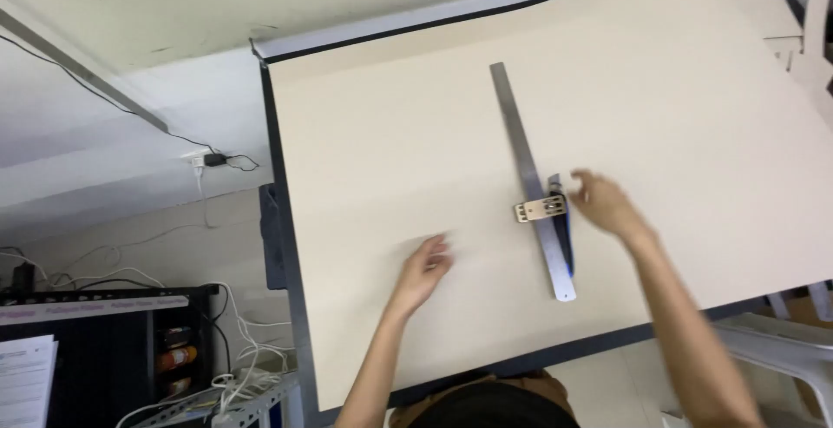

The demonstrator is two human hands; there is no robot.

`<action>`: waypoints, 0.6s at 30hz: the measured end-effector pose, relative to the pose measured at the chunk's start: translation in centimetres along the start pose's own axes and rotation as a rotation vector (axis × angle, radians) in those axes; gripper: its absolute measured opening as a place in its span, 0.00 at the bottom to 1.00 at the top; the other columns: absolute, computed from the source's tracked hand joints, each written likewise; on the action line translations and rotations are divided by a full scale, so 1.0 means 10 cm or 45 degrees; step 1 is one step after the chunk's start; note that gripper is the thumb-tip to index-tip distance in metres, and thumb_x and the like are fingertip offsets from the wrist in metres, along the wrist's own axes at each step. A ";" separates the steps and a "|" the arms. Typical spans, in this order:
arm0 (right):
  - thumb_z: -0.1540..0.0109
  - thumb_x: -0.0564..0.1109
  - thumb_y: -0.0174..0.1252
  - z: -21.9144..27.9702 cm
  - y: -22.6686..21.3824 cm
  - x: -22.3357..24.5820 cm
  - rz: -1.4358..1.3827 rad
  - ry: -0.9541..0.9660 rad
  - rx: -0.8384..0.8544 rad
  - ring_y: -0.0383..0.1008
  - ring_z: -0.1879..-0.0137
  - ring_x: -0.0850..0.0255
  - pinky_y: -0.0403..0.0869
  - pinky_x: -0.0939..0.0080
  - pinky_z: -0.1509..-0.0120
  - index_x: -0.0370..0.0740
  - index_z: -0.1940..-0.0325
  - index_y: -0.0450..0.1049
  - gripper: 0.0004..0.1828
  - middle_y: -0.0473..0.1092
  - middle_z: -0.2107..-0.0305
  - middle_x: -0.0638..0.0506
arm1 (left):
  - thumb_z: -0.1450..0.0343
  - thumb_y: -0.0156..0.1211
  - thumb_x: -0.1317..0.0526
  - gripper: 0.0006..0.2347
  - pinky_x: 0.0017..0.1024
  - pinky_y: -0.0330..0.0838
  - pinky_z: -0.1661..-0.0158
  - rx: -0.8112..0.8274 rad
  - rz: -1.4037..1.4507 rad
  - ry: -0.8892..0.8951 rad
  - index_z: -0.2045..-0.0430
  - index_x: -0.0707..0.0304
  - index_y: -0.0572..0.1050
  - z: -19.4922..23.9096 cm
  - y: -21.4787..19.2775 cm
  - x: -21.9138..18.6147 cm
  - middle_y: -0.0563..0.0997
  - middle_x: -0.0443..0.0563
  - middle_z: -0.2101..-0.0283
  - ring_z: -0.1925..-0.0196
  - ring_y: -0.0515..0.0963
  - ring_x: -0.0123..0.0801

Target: Measuring and cutting cardboard sheets using a utility knife and various rulers on a workshop table.

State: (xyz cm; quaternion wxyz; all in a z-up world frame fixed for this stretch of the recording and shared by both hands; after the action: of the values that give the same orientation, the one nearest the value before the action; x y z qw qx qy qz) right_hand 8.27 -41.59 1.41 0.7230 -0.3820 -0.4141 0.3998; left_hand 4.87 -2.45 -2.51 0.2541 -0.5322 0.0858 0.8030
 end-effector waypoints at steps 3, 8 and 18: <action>0.38 0.53 0.59 0.21 0.70 -0.31 -0.122 0.209 -0.018 0.74 0.42 0.36 0.72 0.36 0.40 0.43 0.27 0.59 0.37 0.73 0.50 0.30 | 0.32 0.65 0.60 0.32 0.39 0.76 0.47 0.093 0.522 -0.150 0.31 0.60 0.57 -0.68 1.00 0.09 0.74 0.64 0.42 0.44 0.78 0.45; 0.39 0.50 0.58 0.62 0.84 -0.05 -0.370 0.181 -0.177 0.71 0.43 0.33 0.71 0.38 0.40 0.45 0.27 0.53 0.38 0.66 0.49 0.32 | 0.35 0.68 0.53 0.30 0.36 0.75 0.53 -0.339 0.608 -0.249 0.41 0.55 0.59 -1.46 1.79 -0.11 0.79 0.54 0.51 0.51 0.82 0.37; 0.44 0.61 0.55 1.17 0.87 -1.04 -0.566 0.386 -0.202 0.77 0.64 0.51 0.71 0.51 0.56 0.42 0.56 0.79 0.24 0.78 0.73 0.42 | 0.41 0.66 0.61 0.24 0.27 0.72 0.51 -0.629 0.111 0.170 0.50 0.52 0.72 -1.26 0.26 0.66 0.84 0.46 0.54 0.51 0.81 0.30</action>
State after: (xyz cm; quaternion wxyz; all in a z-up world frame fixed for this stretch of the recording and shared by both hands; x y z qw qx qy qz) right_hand -8.10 -44.89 -5.04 0.8144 -0.3928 -0.4050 0.1360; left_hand 11.73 -7.75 -14.07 0.0752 -0.6258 -0.0733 0.7729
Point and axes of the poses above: each hand's wrist, its own z-axis away from the middle knuckle, its own y-axis out of the palm, x = y × z, the point moved 6 cm from there along -z, towards the middle knuckle
